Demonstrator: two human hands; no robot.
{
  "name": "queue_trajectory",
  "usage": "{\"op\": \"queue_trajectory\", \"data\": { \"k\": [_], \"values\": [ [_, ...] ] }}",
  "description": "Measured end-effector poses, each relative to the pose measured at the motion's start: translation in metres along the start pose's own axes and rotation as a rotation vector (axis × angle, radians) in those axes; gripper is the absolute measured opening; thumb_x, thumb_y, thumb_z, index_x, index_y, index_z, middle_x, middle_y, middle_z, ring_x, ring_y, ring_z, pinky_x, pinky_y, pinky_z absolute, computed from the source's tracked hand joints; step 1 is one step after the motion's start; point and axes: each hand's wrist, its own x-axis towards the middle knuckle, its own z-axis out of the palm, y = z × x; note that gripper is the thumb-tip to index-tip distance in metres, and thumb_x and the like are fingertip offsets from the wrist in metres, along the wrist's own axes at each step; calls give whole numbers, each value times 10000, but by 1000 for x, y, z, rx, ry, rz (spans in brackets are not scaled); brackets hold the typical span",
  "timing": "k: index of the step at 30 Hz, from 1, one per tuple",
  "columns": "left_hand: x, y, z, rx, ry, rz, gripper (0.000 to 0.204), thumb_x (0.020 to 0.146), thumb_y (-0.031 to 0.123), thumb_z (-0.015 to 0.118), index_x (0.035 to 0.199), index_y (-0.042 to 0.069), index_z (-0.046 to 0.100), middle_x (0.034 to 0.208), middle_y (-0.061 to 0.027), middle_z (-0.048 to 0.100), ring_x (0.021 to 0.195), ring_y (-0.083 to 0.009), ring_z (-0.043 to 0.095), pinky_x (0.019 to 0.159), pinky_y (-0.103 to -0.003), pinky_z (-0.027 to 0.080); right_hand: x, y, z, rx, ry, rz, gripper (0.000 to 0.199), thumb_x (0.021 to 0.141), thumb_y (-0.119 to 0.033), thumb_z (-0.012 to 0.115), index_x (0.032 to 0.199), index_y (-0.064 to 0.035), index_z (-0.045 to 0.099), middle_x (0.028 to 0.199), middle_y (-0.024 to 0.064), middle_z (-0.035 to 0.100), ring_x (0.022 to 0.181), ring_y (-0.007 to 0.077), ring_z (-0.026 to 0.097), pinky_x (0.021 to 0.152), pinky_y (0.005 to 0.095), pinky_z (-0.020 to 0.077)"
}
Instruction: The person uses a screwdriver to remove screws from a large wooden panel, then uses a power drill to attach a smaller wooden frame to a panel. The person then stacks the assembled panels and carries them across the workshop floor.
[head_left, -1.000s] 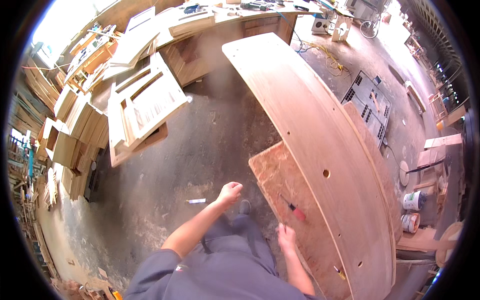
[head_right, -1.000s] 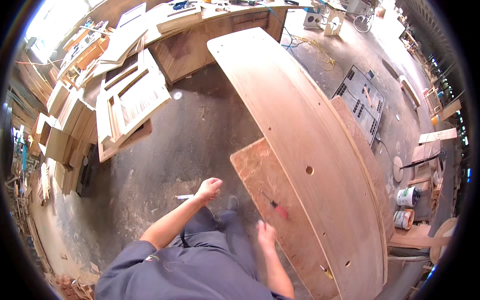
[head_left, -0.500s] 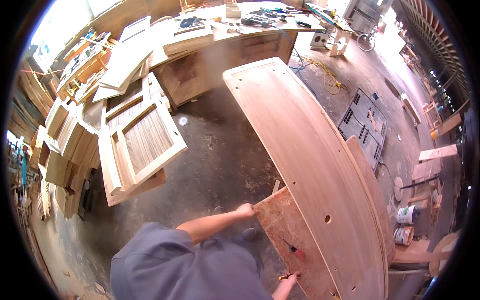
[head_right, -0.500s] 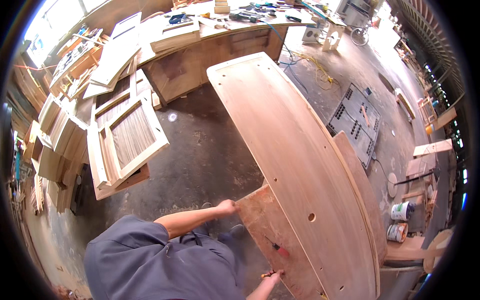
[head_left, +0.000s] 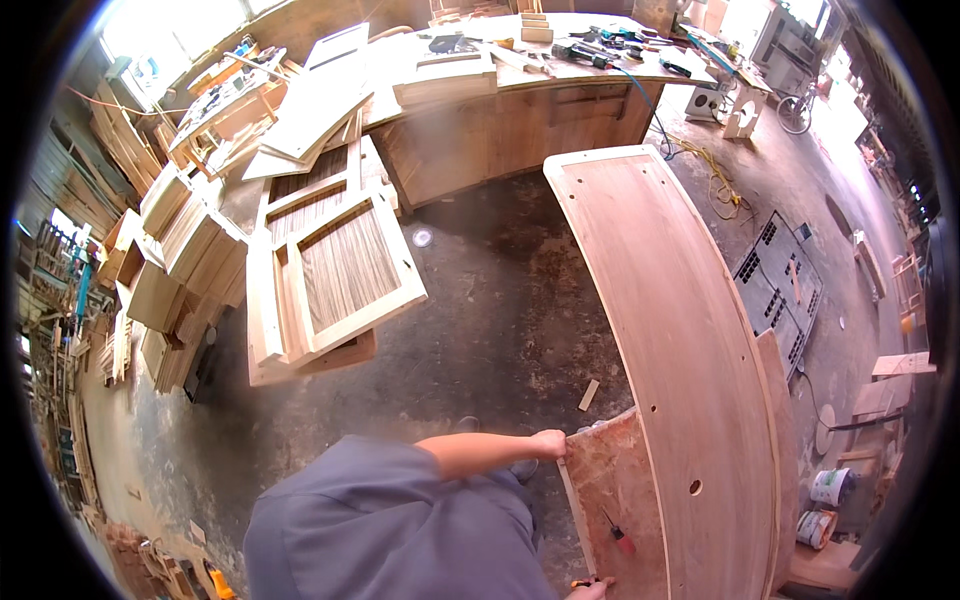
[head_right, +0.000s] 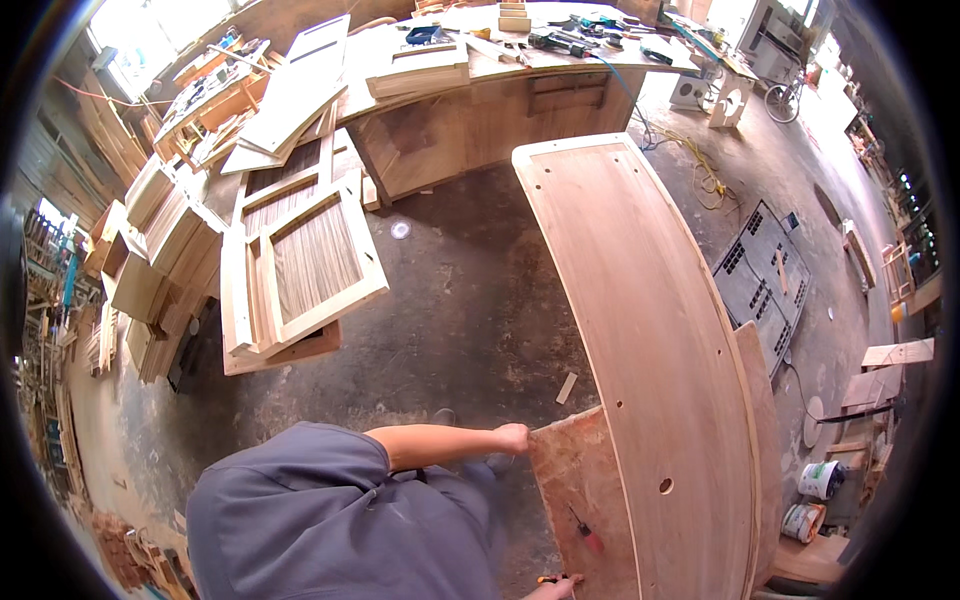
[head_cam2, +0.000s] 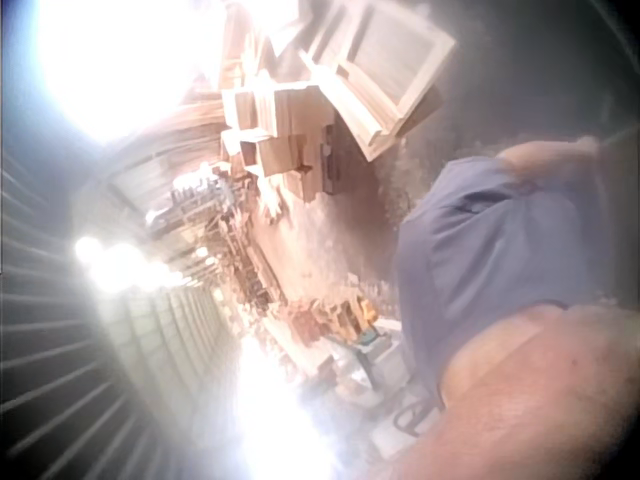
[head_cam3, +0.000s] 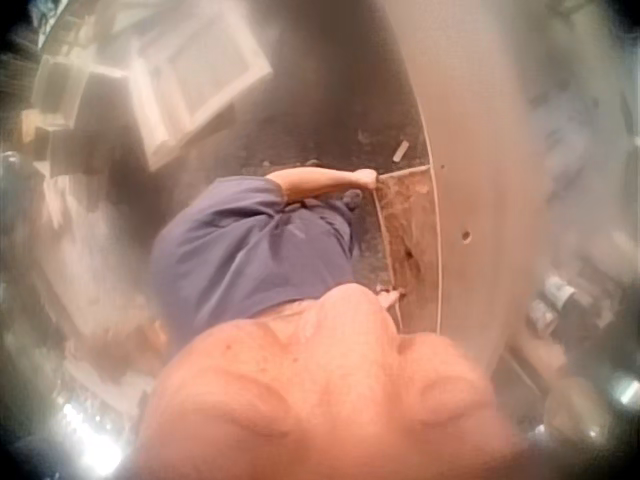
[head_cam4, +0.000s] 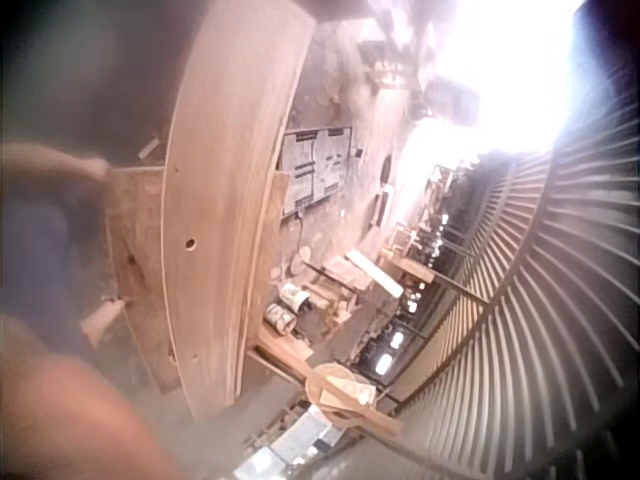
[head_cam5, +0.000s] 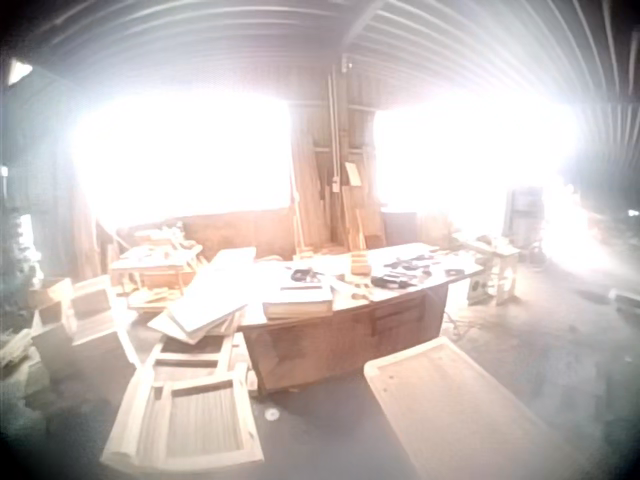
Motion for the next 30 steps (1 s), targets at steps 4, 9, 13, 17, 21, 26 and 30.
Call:
{"op": "queue_trajectory", "data": {
  "k": [4,9,13,17,21,26,30],
  "values": [
    [-1,13,29,-90,19,-54,514,887,458,619,979,-40,707,1025,-253,694,970,-384,683,837,-466,541,12,-9,-13,2,34,-21,471,932,-578,584,852,-136,442,612,-22,365,471,111,304,442,265,264],
    [0,48,59,-104,34,-69,499,881,458,629,983,-23,714,1032,-252,693,981,-378,681,847,-464,533,26,-15,-44,80,99,-74,440,928,-564,604,930,-141,478,646,-23,373,487,109,307,453,262,262],
    [15,56,85,-144,-13,-26,487,865,452,658,997,-13,713,1035,-250,694,979,-374,680,853,-460,530,42,-35,-71,153,140,-125,427,924,-552,620,992,-146,507,673,-24,379,499,107,310,463,259,261],
    [27,86,101,-81,-27,29,483,844,456,688,1010,3,713,975,-222,710,962,-363,686,845,-447,535,68,-42,-98,328,104,-40,429,905,-540,660,931,-140,507,651,-26,363,489,113,312,457,267,278],
    [48,88,123,-113,-141,108,434,786,412,696,1018,45,717,983,-181,715,941,-321,685,826,-429,534,83,-48,-111,318,95,-17,443,923,-488,657,828,-85,500,625,-18,380,472,119,336,444,281,302],
    [49,114,147,-137,-139,56,437,778,407,685,1051,68,720,959,-168,717,903,-313,689,806,-423,535,60,-67,-108,47,522,-139,391,966,-371,606,803,-21,544,634,41,488,454,142,400,412,292,334],
    [60,133,113,-49,-247,-48,421,804,405,683,1093,101,726,986,-165,720,923,-299,692,811,-424,533,-46,-115,-49,164,336,-602,323,975,-291,552,968,21,636,676,45,516,434,124,395,371,233,293]
  ]
}}
